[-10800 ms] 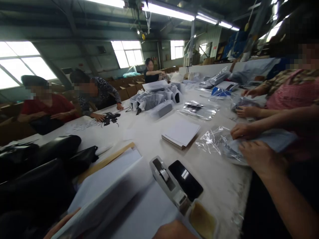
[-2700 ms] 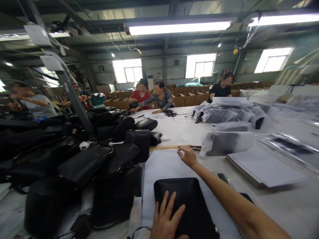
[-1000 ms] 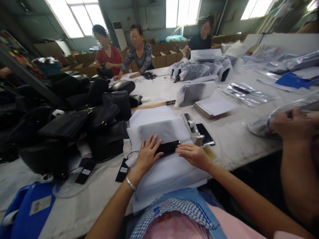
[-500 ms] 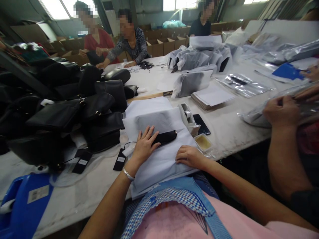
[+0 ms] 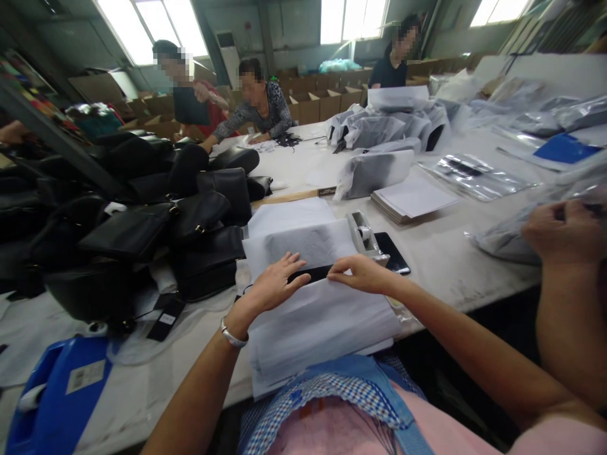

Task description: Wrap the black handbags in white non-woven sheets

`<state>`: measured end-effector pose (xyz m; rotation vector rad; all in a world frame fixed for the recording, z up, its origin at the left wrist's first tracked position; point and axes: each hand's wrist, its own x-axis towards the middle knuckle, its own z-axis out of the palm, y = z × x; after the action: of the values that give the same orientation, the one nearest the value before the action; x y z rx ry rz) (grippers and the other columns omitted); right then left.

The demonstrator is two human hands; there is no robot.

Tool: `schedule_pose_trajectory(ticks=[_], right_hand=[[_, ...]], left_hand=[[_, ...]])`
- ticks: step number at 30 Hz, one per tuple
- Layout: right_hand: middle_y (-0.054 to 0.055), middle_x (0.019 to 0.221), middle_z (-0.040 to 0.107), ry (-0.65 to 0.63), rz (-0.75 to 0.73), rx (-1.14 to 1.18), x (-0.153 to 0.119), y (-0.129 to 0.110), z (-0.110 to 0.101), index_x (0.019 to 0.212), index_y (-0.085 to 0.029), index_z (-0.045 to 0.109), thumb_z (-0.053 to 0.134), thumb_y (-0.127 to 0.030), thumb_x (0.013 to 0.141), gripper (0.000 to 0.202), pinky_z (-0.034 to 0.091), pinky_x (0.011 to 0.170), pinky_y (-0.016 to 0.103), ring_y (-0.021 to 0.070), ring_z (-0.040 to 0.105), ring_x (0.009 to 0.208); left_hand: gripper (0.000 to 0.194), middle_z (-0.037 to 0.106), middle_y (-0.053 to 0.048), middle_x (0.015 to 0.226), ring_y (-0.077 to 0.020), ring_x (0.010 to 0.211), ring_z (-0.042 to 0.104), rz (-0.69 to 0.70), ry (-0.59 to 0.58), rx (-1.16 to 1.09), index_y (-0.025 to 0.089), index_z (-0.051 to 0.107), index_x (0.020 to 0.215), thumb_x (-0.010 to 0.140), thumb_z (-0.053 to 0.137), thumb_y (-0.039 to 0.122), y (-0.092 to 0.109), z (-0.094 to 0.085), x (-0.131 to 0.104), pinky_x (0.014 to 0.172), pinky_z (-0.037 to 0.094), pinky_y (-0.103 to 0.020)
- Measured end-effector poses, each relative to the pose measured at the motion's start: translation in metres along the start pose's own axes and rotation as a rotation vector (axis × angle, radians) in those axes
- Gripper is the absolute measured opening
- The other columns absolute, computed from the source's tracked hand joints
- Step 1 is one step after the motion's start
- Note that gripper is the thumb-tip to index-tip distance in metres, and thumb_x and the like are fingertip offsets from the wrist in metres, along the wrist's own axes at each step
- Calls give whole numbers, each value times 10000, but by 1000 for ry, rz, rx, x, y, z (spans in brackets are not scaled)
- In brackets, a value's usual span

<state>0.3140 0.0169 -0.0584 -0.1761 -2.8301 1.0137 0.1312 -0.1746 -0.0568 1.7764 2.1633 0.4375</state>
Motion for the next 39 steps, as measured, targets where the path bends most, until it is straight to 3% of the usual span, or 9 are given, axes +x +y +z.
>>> schedule_pose_trajectory(ticks=[4, 8, 12, 14, 16, 20, 24, 34, 39], right_hand=[[-6, 785, 766, 41, -12, -82, 38, 11, -15, 835, -233, 783, 616, -310, 885, 190, 461, 618, 243, 172, 681, 711], [-10, 769, 760, 100, -24, -171, 53, 14, -20, 801, -254, 773, 617, -324, 889, 192, 458, 603, 250, 174, 681, 700], [41, 1041, 749, 250, -57, -275, 40, -1, -13, 1112, -266, 712, 600, -497, 901, 332, 508, 791, 316, 229, 692, 919], [88, 1222, 687, 250, -107, -341, 33, -7, -5, 1314, -236, 583, 659, -569, 833, 590, 482, 935, 390, 279, 650, 1071], [123, 1281, 649, 200, -132, -408, 32, -8, 3, 1368, -196, 518, 727, -506, 790, 688, 424, 1027, 448, 306, 614, 1136], [73, 1032, 731, 109, -56, -493, 45, 3, 10, 1102, -193, 651, 640, -162, 829, 275, 396, 1037, 413, 246, 658, 988], [40, 916, 731, 145, 9, -505, 60, 12, 5, 957, -204, 671, 565, -105, 841, 186, 382, 1021, 369, 210, 654, 895], [36, 903, 693, 253, 49, -477, 82, 28, 8, 909, -204, 633, 545, -233, 943, 98, 421, 854, 315, 214, 617, 913], [33, 936, 703, 290, 100, -435, 90, 36, 9, 953, -214, 627, 578, -245, 935, 61, 431, 853, 315, 215, 628, 919]], left_hand=[[608, 453, -93, 1514, -288, 1427, 363, 41, -72, 74, 232, 534, 1345, 887, 512, 632, 2, -15, 3, 1129, 369, -420], [360, 604, -98, 1358, -275, 1269, 557, -48, 10, 203, 216, 578, 1211, 859, 642, 253, 7, -12, 11, 992, 482, -366], [296, 716, -63, 1075, -238, 978, 697, -125, 67, 242, 211, 610, 1077, 838, 536, 52, 10, -8, 19, 811, 526, -318], [295, 726, -44, 1025, -231, 945, 701, -125, 71, 248, 223, 612, 1066, 834, 545, 55, 9, -9, 22, 786, 518, -302], [306, 732, -39, 1002, -227, 931, 703, -132, 74, 258, 232, 609, 1078, 837, 541, 56, 7, -10, 23, 772, 511, -294], [250, 748, -41, 920, -232, 858, 716, -154, 71, 281, 241, 622, 1056, 865, 542, 102, 1, -11, 27, 706, 498, -285], [195, 754, -36, 882, -239, 819, 720, -169, 83, 292, 249, 630, 1050, 906, 534, 160, -8, -12, 32, 661, 482, -280], [221, 720, -35, 935, -227, 861, 690, -146, 226, 306, 244, 605, 1159, 946, 555, 277, -27, -13, 49, 688, 517, -307], [339, 688, -87, 1162, -241, 1101, 620, -83, 537, 425, 194, 573, 1276, 946, 518, 140, -28, -4, 47, 1042, 433, -448]])
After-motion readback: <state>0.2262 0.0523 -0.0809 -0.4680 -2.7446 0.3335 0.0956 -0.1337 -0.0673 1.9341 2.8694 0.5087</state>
